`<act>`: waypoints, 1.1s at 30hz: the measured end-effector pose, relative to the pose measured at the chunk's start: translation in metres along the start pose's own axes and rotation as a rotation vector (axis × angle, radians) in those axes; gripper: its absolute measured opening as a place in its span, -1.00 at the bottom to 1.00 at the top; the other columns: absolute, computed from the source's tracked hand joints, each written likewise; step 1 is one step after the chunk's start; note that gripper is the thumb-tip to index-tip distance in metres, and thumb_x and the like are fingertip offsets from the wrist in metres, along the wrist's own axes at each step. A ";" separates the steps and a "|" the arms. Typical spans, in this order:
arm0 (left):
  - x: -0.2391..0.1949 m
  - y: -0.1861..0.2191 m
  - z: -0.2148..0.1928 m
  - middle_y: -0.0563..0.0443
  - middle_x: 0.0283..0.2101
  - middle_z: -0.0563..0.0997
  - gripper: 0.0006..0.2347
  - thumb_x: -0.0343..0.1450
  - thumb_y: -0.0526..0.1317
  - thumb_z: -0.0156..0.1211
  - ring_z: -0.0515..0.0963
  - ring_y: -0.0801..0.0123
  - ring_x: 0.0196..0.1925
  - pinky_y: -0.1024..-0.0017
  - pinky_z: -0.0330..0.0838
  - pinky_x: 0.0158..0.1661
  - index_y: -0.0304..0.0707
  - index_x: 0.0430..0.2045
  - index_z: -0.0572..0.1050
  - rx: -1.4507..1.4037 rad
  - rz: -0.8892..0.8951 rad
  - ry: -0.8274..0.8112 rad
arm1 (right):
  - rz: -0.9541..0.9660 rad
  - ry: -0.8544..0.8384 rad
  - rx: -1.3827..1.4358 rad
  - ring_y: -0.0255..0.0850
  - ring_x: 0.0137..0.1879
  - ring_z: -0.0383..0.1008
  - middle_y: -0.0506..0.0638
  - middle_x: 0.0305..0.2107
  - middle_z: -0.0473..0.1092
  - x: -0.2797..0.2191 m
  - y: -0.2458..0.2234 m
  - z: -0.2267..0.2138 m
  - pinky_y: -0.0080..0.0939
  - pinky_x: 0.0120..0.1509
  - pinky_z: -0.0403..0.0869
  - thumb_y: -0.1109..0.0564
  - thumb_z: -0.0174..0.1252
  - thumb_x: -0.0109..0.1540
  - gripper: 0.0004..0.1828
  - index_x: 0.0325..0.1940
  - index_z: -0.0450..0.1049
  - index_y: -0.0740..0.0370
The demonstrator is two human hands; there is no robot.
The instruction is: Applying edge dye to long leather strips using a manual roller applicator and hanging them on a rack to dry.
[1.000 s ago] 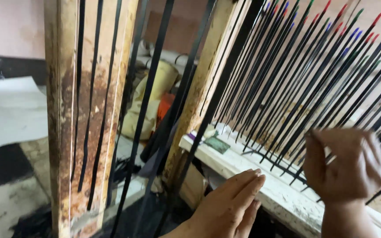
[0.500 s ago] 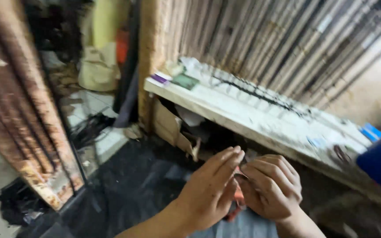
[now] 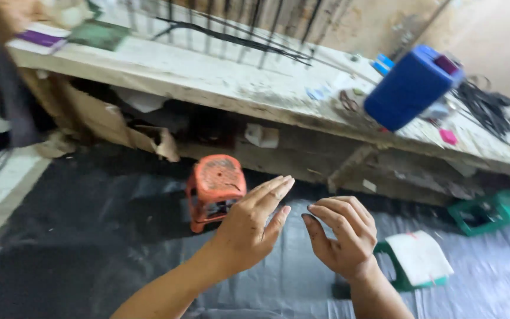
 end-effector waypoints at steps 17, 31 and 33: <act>0.149 -0.084 0.222 -0.18 0.07 0.65 -0.74 0.52 -0.22 0.08 0.63 0.13 0.15 0.29 0.47 0.21 -0.34 0.04 0.55 -0.180 -0.051 -0.165 | 0.377 -0.028 -0.130 -0.03 -0.32 0.51 0.15 -0.36 0.50 -0.118 0.223 -0.058 -0.12 -0.22 0.49 0.28 0.23 0.26 -0.93 -0.24 0.49 0.37; 0.320 -0.179 0.420 0.00 -0.35 0.68 -0.83 0.51 -0.25 0.15 0.66 0.33 -0.34 0.44 0.51 -0.22 -0.31 -0.12 0.62 -0.364 -0.120 -0.207 | 0.608 -0.061 -0.118 -0.05 -0.27 0.50 0.14 -0.34 0.50 -0.190 0.480 -0.081 -0.16 -0.14 0.48 0.28 0.16 0.30 -0.95 -0.21 0.47 0.35; 0.335 -0.195 0.439 0.02 -0.35 0.67 -0.84 0.51 -0.25 0.15 0.66 0.34 -0.34 0.43 0.51 -0.24 -0.29 -0.15 0.62 -0.340 -0.159 -0.178 | 0.596 -0.068 -0.077 -0.05 -0.27 0.50 0.13 -0.35 0.49 -0.196 0.518 -0.076 -0.16 -0.12 0.48 0.30 0.17 0.29 -0.97 -0.23 0.47 0.35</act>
Point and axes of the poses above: each hand's wrist, its own x-axis towards the middle knuckle, its own z-axis out of the palm, y = z × x, the point moved 4 cm from there along x, towards the middle knuckle
